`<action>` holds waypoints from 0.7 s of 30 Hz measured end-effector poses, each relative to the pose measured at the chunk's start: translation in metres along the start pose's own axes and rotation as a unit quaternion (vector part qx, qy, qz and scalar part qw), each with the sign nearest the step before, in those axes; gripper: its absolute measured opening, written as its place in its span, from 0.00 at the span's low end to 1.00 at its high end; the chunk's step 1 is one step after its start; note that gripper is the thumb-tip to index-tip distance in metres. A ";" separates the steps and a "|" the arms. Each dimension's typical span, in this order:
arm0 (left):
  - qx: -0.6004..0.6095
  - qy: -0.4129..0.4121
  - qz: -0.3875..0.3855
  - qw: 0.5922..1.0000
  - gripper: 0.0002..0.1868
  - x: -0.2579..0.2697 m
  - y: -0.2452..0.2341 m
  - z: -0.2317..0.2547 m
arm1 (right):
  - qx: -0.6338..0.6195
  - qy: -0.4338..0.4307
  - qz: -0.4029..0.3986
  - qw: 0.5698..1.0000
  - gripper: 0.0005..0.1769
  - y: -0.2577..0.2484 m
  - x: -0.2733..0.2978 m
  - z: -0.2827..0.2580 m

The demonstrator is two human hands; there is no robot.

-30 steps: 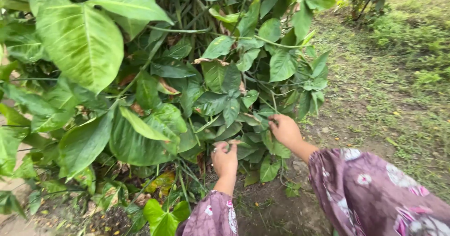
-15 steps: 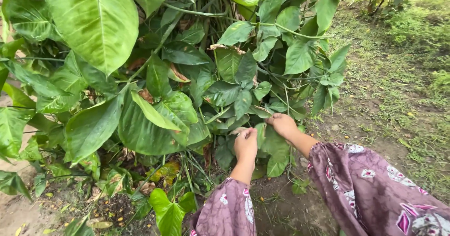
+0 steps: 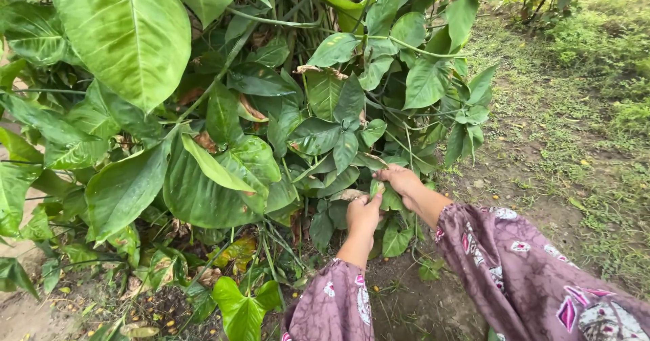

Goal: Prune or pick leaves from a green leafy plant in an outdoor garden.

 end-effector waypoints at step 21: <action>0.027 -0.063 0.016 0.997 0.19 0.020 -0.011 -0.006 | 0.072 0.047 -0.036 0.996 0.24 -0.054 0.085 0.002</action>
Point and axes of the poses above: each hand's wrist, its own x-axis away from the middle knuckle, its own y-axis out of the palm, z = x × y, the point moved 7 cm from there along -x, towards the middle knuckle
